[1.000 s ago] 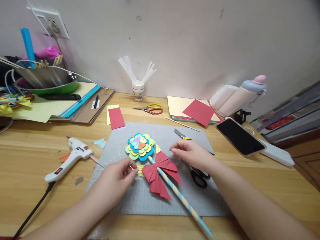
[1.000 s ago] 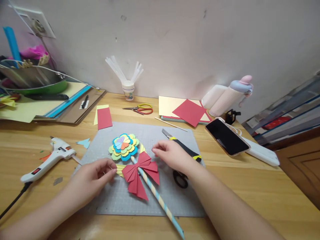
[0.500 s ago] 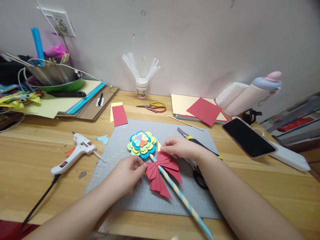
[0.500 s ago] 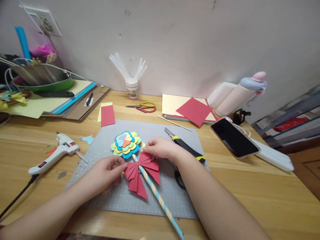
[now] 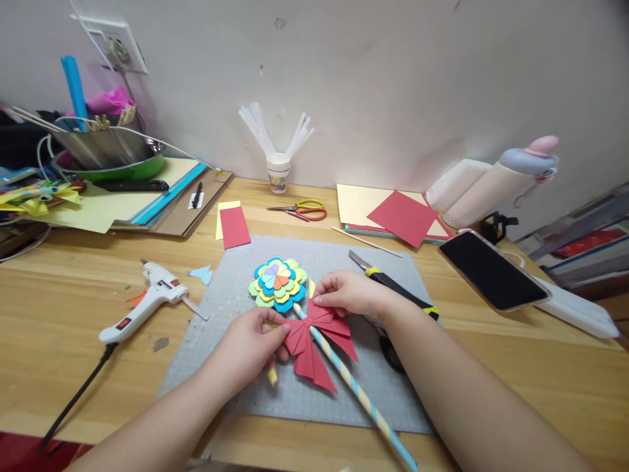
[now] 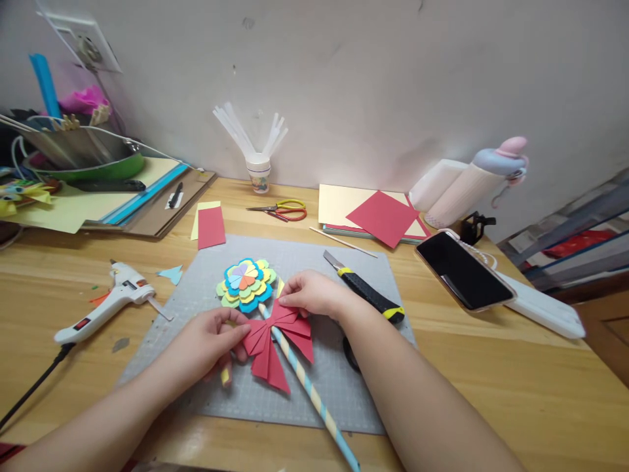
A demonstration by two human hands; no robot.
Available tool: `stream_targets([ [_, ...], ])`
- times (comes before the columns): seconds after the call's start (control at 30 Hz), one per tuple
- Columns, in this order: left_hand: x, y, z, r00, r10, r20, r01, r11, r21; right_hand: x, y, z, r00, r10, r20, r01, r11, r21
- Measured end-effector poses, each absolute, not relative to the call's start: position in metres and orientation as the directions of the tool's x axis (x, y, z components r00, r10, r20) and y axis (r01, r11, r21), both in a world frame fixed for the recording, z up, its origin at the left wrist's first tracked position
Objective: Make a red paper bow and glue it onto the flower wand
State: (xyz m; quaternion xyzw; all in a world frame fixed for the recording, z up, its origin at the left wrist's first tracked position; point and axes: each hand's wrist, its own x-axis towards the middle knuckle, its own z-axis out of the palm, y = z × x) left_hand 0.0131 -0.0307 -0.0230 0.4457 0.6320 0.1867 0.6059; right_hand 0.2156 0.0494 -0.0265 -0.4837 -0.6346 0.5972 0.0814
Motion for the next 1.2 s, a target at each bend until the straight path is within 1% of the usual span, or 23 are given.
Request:
stream_targets([
  [0.23,0.016,-0.033,-0.022,0.089,0.797,-0.597,0.312,0.547,0.776,0.218,0.047,-0.03,-0.527,0.71,-0.467,0.478,-0.208,-0.854],
  [0.43,0.018,-0.032,-0.022,0.075,0.806,-0.588,0.286,0.547,0.786,0.219,0.045,-0.032,-0.513,0.736,-0.442,0.45,-0.209,-0.868],
  [0.7,0.019,-0.034,-0.025,0.062,0.834,-0.548,0.254,0.518,0.817,0.219,0.043,-0.039,-0.5,0.769,-0.398,0.41,-0.195,-0.891],
  [0.97,0.018,-0.037,-0.029,0.049,0.865,-0.5,0.266,0.471,0.841,0.218,0.039,-0.04,-0.491,0.79,-0.366,0.378,-0.185,-0.907],
  [1.07,0.018,-0.037,-0.028,0.055,0.869,-0.493,0.273,0.461,0.844,0.22,0.039,-0.039,-0.509,0.78,-0.363,0.37,-0.183,-0.911],
  [1.2,0.019,-0.038,-0.025,0.06,0.873,-0.484,0.282,0.45,0.847,0.223,0.041,-0.037,-0.57,0.73,-0.377,0.355,-0.194,-0.914],
])
